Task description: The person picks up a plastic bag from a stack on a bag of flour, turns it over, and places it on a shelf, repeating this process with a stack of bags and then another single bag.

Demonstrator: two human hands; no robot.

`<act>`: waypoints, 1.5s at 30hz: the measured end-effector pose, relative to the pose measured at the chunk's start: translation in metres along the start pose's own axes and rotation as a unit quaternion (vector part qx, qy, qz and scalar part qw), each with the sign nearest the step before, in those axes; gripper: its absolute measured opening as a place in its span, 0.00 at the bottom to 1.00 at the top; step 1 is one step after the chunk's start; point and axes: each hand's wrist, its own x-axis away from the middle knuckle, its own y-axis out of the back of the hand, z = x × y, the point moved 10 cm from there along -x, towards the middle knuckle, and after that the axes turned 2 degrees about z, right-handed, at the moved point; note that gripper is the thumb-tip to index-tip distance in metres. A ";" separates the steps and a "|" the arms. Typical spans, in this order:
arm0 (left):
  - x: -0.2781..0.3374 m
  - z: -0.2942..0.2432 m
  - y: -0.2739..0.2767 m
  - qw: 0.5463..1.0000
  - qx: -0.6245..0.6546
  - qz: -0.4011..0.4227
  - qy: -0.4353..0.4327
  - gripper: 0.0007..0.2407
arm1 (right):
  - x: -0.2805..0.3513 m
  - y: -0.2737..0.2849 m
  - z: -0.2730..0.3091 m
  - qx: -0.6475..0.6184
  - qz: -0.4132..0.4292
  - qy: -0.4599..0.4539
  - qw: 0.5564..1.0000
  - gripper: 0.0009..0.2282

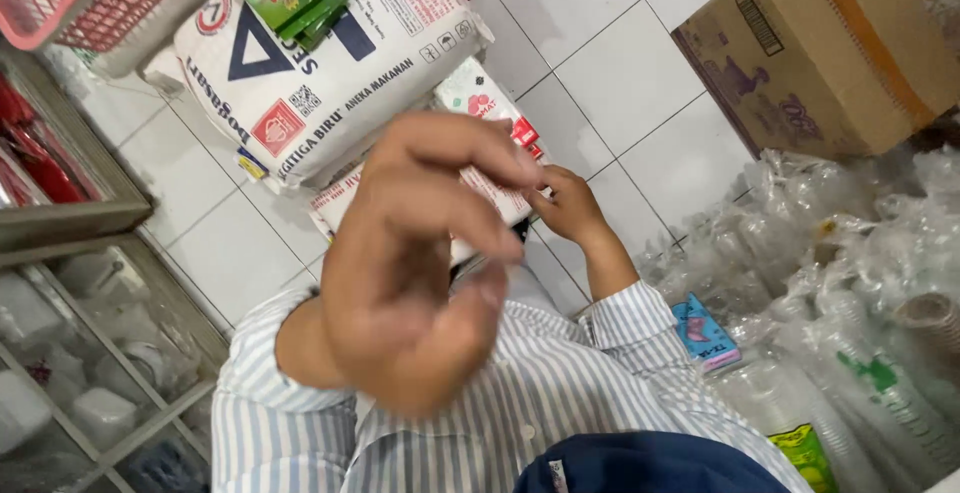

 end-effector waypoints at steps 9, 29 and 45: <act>-0.011 0.022 -0.069 0.998 0.062 0.024 0.000 0.11 | -0.056 -0.033 -0.051 0.021 0.172 -0.135 0.976 0.16; 0.231 0.260 0.094 0.808 -0.206 -0.285 0.473 0.12 | -0.137 -0.165 -0.312 0.333 0.215 -0.375 0.838 0.55; 0.273 0.368 0.063 0.809 -0.139 -0.209 0.531 0.13 | -0.091 -0.158 -0.354 0.309 0.209 -0.393 0.840 0.56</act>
